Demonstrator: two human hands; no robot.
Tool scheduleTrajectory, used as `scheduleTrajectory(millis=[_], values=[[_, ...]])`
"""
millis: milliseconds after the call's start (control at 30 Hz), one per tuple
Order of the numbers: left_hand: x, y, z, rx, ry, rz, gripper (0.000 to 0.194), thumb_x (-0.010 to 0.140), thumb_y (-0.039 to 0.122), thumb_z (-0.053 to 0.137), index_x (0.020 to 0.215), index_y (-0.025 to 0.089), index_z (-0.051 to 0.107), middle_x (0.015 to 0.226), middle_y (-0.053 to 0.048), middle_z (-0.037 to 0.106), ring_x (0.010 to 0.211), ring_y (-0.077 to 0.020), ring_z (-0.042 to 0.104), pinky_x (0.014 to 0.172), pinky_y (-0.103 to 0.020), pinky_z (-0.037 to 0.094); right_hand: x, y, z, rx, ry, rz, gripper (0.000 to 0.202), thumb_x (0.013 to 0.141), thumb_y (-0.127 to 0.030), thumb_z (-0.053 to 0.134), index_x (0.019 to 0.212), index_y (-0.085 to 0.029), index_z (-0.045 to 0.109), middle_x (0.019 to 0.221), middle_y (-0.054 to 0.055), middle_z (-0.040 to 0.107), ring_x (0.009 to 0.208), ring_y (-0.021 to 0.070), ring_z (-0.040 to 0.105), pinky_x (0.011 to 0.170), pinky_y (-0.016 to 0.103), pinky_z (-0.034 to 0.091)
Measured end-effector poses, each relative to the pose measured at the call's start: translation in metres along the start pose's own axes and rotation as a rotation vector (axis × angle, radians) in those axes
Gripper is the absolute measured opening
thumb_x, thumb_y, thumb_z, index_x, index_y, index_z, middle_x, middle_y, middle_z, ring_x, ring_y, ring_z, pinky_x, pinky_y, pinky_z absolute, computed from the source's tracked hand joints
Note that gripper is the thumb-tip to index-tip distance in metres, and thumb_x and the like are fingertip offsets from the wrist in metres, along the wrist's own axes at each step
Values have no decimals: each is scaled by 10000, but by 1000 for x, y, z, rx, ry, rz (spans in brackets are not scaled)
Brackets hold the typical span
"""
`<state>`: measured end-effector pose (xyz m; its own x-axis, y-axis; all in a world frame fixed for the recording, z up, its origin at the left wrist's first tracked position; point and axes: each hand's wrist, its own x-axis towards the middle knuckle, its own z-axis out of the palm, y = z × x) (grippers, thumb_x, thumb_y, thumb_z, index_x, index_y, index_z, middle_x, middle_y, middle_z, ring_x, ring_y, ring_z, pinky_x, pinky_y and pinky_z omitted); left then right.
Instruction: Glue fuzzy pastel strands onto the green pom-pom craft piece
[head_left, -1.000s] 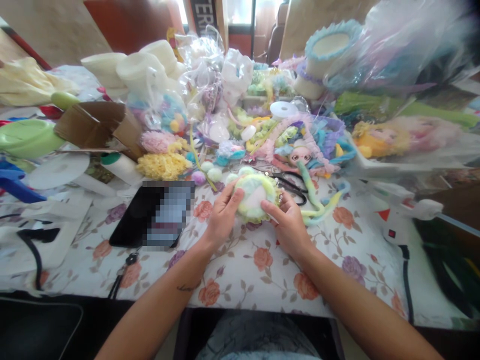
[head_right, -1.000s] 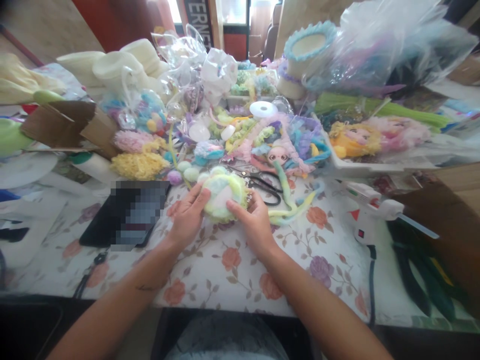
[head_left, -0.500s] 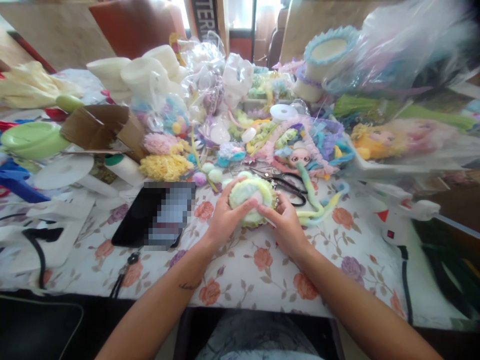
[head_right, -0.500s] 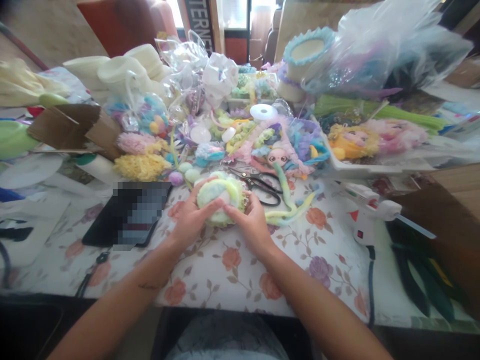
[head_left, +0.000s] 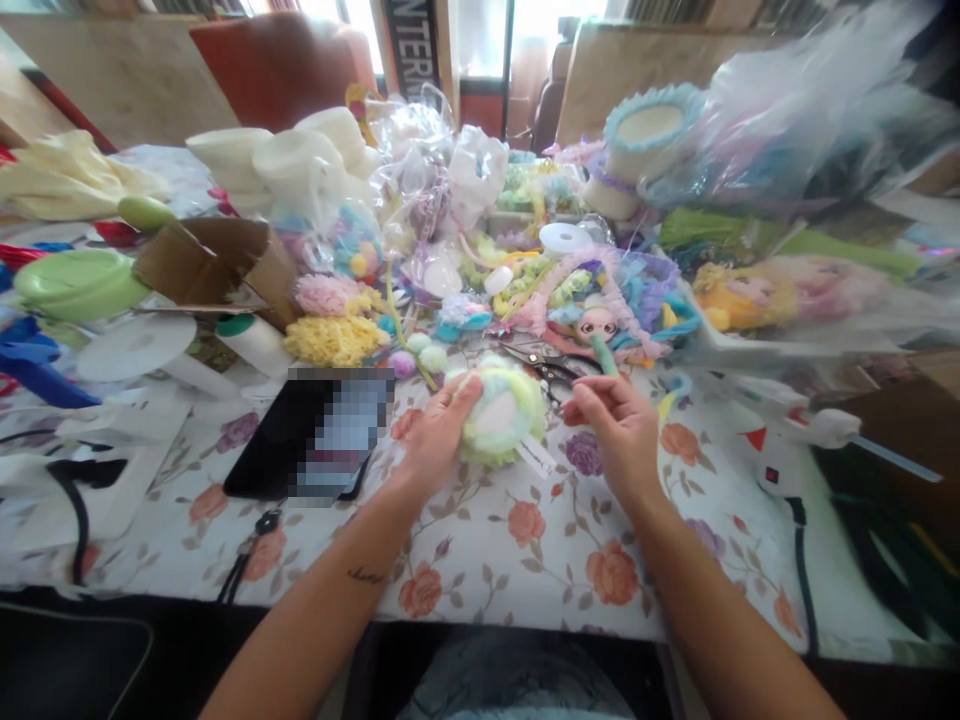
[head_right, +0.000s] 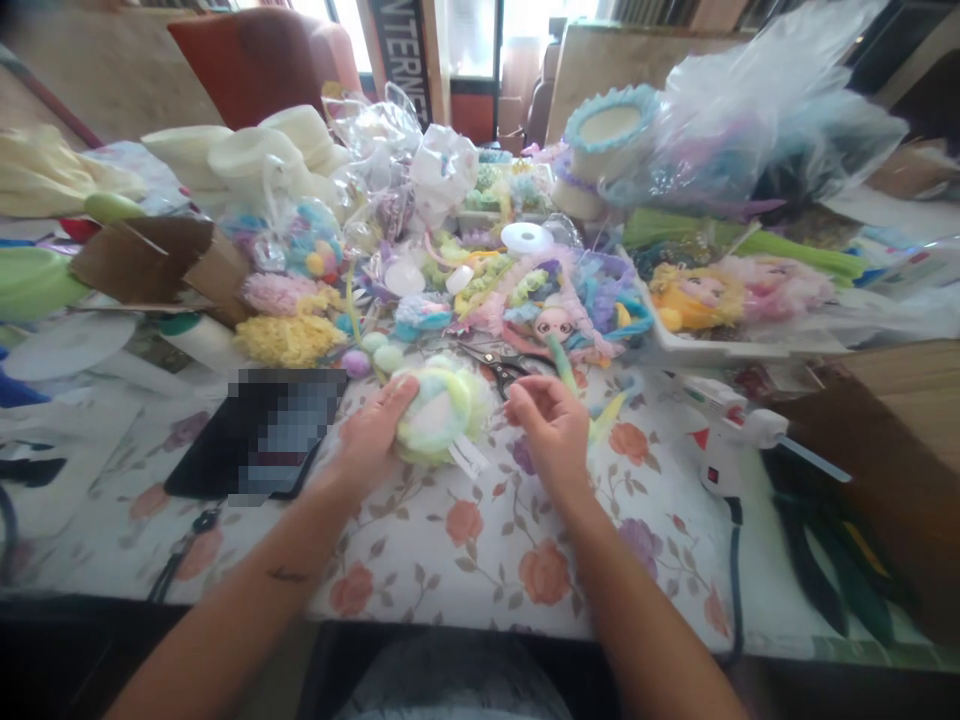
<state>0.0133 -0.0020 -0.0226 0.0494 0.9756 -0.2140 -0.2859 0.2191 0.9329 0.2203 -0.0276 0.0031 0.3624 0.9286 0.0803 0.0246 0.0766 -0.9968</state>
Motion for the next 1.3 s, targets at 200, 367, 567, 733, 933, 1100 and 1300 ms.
scheduleTrajectory(millis=[200,367,567,733,933,1100,1300], values=[[-2,6,7,-66,5,-112,634,813,749,758,1172,227,760,1173,-114,817,1296,-380,697,997,-450,637,-2,8,8,180,-189,355,554,687,-697,891,916,-211,758,755,30,738,673,205,721,596,333,632],[-13,19,8,35,-141,-45,794,688,609,929,1344,214,719,1267,-111,792,1252,-385,712,1001,-444,613,-8,8,11,409,-420,509,614,677,-530,972,1161,-279,690,900,-2,779,762,191,755,651,288,626],[-16,16,11,374,-163,183,585,788,549,872,1237,189,768,1306,-112,784,1250,-343,703,1084,-413,540,-15,14,14,362,-437,504,712,668,-418,1005,1251,-275,622,1013,12,811,771,198,763,607,271,597],[-12,11,7,336,-207,166,702,919,748,653,1331,187,749,1429,-136,726,1348,-359,645,1139,-436,495,-15,19,14,280,-418,481,766,690,-355,994,1338,-283,592,943,-17,810,715,170,746,625,258,600],[-9,8,2,244,-250,156,909,843,671,804,1615,293,505,1681,-116,498,1529,-390,471,1226,-485,426,-16,9,19,378,-316,443,664,634,-363,991,1187,-254,640,981,10,823,839,221,789,743,311,641],[-10,3,5,269,-203,166,1038,820,489,888,1687,311,347,1732,-131,407,1554,-393,432,1252,-513,402,-18,12,20,349,-210,274,678,694,-381,965,1273,-284,626,1167,35,820,1033,265,789,884,366,641],[-11,4,8,173,-254,130,859,940,414,730,1697,291,342,1720,-111,448,1547,-358,459,1261,-482,396,-20,11,21,385,-165,322,710,678,-374,972,1281,-285,607,1155,30,819,1017,263,791,848,355,648]])
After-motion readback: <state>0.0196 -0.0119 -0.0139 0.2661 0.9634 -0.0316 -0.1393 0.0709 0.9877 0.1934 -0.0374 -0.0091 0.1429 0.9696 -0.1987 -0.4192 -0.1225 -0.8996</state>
